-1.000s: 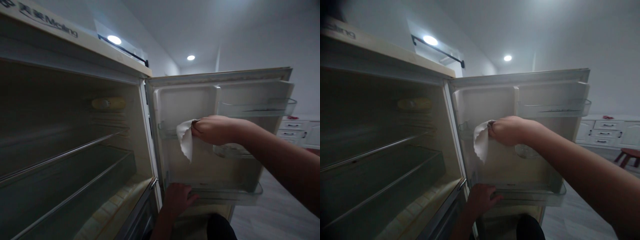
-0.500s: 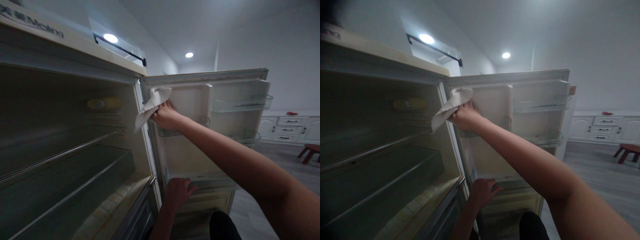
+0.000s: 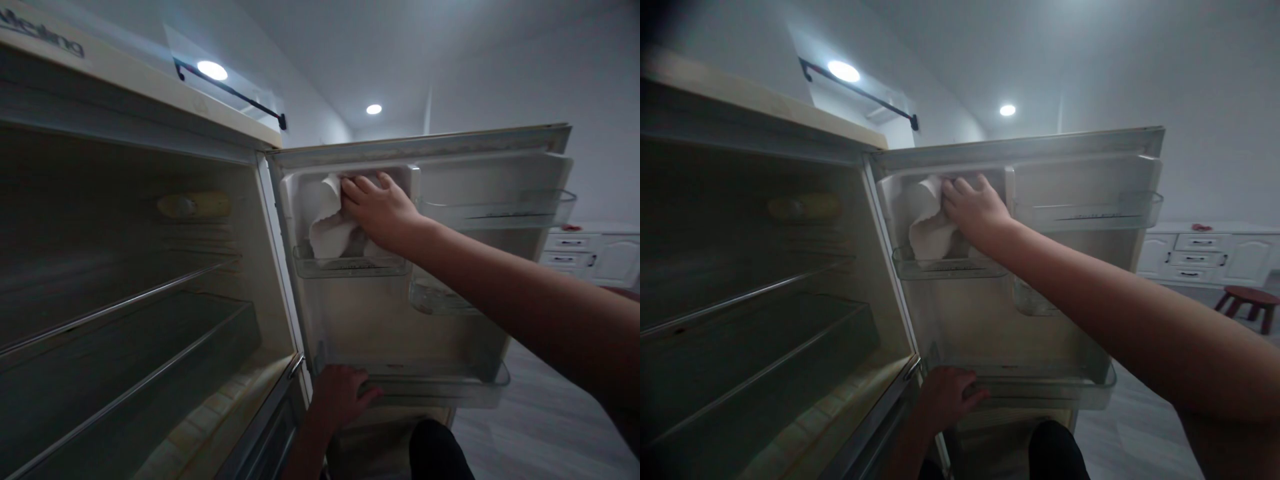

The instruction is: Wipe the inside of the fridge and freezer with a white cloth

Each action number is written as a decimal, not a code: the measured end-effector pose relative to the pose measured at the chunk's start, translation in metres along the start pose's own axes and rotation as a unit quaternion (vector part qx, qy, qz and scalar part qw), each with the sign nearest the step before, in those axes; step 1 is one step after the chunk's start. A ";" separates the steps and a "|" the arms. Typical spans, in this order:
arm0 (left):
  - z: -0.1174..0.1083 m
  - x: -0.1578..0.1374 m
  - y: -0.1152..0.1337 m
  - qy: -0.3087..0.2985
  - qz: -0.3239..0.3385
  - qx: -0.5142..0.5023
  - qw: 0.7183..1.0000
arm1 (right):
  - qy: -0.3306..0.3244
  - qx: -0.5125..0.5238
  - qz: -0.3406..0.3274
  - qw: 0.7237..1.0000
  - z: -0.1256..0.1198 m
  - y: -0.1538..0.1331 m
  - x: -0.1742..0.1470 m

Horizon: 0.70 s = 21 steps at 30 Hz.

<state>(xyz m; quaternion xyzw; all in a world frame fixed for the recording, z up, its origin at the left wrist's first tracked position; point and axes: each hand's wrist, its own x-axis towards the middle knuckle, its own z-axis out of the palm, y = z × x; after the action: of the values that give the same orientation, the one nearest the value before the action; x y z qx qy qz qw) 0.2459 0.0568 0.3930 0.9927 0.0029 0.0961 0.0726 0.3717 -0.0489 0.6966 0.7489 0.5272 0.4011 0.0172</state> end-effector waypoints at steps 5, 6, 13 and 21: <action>0.003 0.006 0.009 0.009 0.003 0.016 1.000 | 0.009 -0.020 -0.053 0.998 0.012 -0.006 0.012; 0.003 0.007 0.010 0.008 0.006 0.020 1.000 | 0.016 -0.025 -0.094 0.995 0.018 -0.006 0.017; 0.004 0.010 0.015 0.000 0.003 0.025 1.000 | 0.095 -0.044 -0.208 0.972 0.042 0.003 0.042; 0.000 -0.004 0.003 -0.011 0.002 0.002 1.000 | 0.074 -0.084 -0.056 0.992 0.009 0.030 -0.006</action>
<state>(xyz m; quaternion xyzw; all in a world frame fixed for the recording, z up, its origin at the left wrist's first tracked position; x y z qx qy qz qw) 0.2417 0.0542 0.3926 0.9938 -0.0001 0.0854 0.0707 0.4002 -0.0638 0.7000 0.6821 0.5328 0.4969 0.0639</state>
